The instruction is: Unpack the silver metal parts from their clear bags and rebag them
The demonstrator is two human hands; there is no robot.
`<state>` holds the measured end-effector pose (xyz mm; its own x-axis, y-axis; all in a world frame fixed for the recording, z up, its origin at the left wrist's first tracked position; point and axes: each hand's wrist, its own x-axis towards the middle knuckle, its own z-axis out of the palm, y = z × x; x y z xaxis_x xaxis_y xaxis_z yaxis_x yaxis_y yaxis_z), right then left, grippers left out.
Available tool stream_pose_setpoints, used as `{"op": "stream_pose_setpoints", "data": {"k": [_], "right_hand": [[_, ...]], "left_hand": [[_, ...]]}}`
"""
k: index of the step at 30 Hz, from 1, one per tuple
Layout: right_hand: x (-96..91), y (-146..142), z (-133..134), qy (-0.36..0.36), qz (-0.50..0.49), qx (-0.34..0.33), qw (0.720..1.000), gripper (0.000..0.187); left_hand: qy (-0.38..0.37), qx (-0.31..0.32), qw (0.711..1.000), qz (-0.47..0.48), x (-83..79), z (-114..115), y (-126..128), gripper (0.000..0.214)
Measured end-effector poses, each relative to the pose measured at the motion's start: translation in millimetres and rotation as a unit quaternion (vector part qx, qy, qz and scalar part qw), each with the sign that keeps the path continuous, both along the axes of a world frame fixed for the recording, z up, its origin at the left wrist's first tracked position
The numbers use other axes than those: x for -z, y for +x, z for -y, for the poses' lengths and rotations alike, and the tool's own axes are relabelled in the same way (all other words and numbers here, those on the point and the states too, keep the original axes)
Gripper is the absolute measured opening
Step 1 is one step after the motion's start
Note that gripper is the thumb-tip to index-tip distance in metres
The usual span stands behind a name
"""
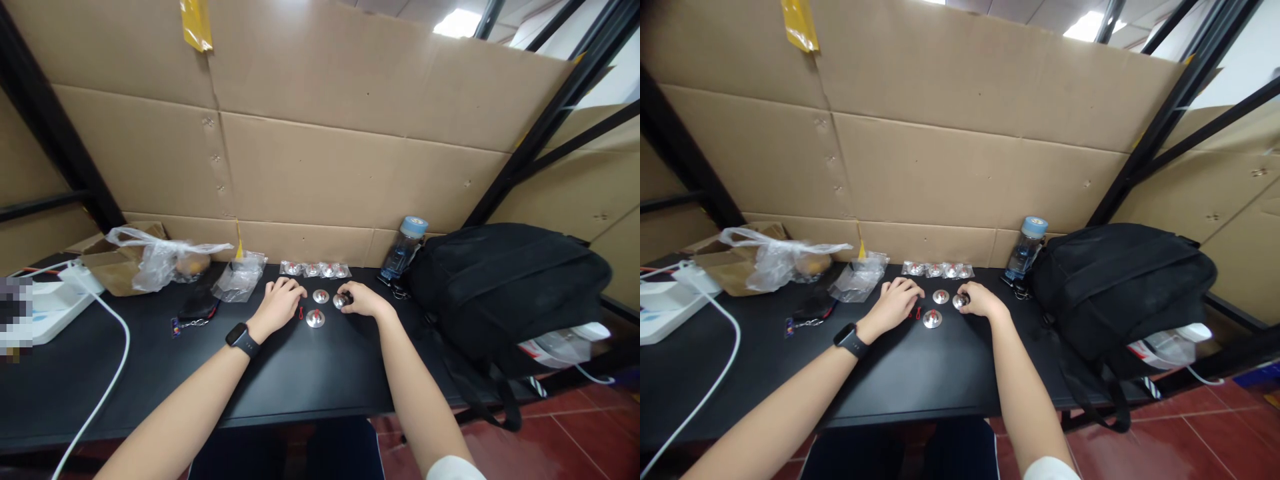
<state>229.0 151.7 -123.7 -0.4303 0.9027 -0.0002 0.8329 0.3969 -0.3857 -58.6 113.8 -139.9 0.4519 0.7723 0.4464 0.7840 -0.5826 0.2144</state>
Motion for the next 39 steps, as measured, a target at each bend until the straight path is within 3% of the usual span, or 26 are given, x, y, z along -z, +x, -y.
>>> {"op": "stream_pose_setpoints", "data": {"k": [3, 5, 12, 19, 25, 29, 39], "right_hand": [[-1.2, -2.8, 0.0, -0.002, -0.006, 0.005, 1.0, 0.042], [-1.5, -3.7, 0.2, 0.0, -0.012, 0.006, 1.0, 0.042], [-1.0, -2.1, 3.0, 0.0, -0.032, 0.009, 0.999, 0.041], [-11.0, -5.8, 7.1, 0.04, -0.089, -0.004, 0.995, 0.038], [-17.2, -40.0, 16.4, 0.106, -0.247, -0.042, 0.962, 0.037], [-11.0, -68.8, 24.1, 0.103, -0.343, -0.073, 0.931, 0.041], [-7.0, -91.2, 33.8, 0.082, -0.445, -0.065, 0.889, 0.046]], "left_hand": [[-0.024, 0.078, 0.996, -0.028, -2.1, -2.9, -8.3, 0.021], [-0.04, 0.094, 0.994, -0.037, -1.1, -4.8, -11.8, 0.016], [-0.05, 0.074, 0.995, -0.038, 6.5, -8.9, -12.6, 0.011], [-0.074, 0.012, 0.995, 0.068, -6.0, -9.6, -10.6, 0.013], [-0.048, -0.022, 0.99, 0.129, -13.8, -6.1, -6.5, 0.014], [-0.024, -0.041, 0.989, 0.142, -16.9, -4.7, -5.7, 0.015], [0.005, -0.013, 0.99, 0.138, -21.8, 2.1, 0.4, 0.023]]}}
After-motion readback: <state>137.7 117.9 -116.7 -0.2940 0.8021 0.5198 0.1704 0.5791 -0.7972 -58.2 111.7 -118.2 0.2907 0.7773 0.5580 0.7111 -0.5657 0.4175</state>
